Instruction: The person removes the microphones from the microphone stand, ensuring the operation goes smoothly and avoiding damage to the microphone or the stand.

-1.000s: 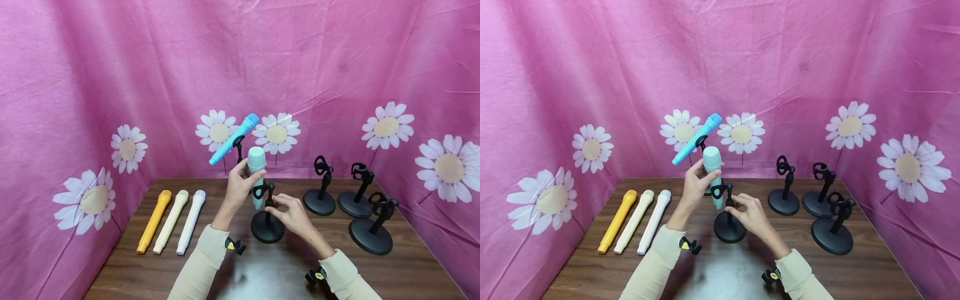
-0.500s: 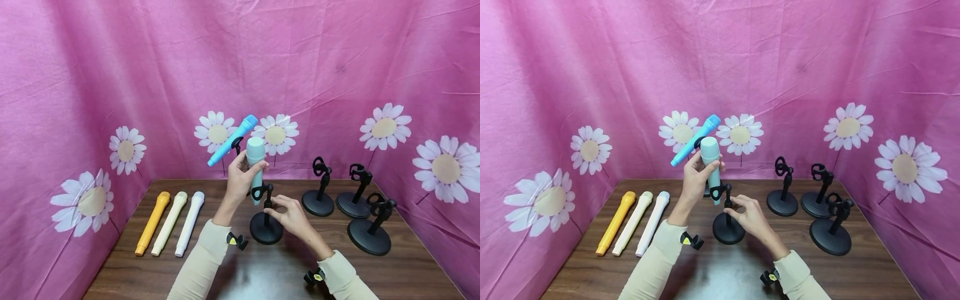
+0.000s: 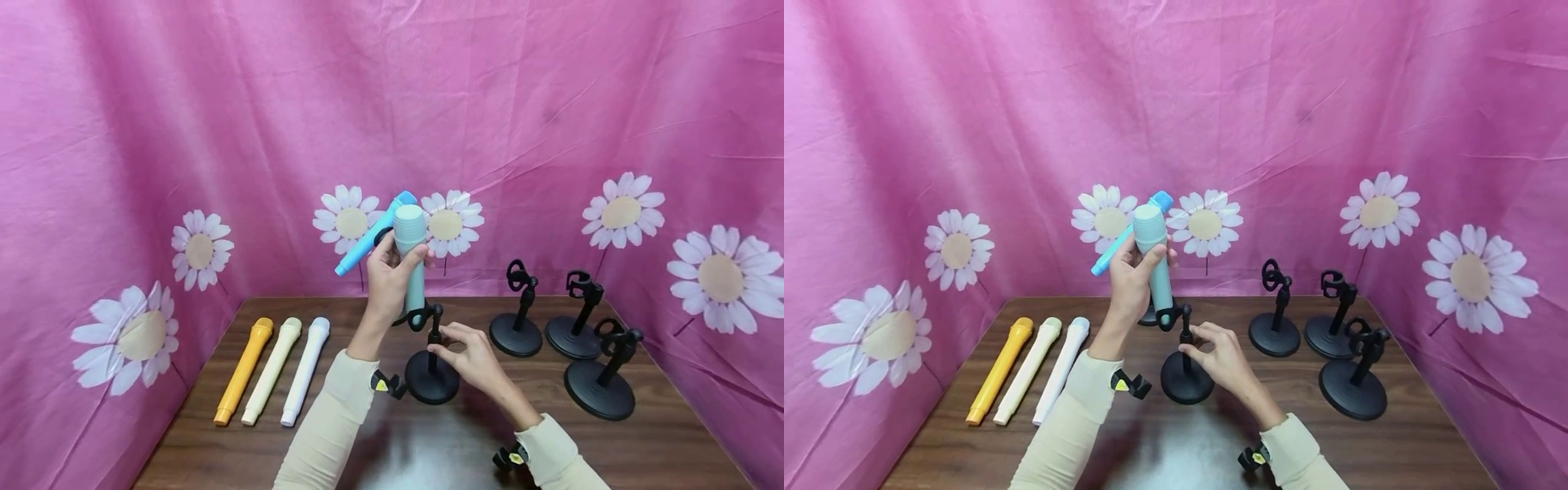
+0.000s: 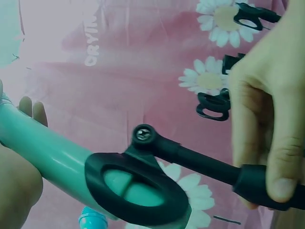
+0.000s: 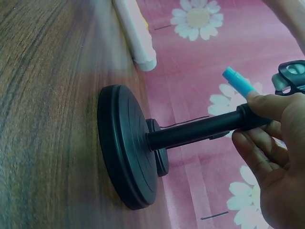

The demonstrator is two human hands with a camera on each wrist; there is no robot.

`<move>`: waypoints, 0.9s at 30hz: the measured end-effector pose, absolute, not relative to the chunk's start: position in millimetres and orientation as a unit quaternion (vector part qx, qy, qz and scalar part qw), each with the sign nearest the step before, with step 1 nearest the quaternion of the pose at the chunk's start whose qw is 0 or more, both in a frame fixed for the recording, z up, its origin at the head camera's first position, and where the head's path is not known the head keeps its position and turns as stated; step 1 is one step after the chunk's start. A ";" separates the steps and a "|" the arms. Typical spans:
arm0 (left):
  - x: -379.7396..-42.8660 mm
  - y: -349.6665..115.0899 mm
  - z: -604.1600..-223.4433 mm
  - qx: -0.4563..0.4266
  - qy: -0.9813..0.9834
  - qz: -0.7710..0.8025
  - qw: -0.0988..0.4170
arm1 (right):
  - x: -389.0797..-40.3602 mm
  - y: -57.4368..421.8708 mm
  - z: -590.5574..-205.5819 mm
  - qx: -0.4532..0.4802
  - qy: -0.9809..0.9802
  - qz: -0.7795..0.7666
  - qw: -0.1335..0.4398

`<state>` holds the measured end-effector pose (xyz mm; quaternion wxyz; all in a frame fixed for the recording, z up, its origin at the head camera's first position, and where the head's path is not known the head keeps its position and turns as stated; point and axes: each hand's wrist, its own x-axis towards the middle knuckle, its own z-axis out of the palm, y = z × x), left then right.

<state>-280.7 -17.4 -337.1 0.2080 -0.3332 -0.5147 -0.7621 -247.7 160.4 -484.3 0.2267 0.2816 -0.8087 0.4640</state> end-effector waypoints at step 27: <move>-279.0 -86.5 -367.9 -0.204 -0.638 -0.726 0.154 | -248.3 158.3 -486.2 0.268 -0.817 0.459 0.224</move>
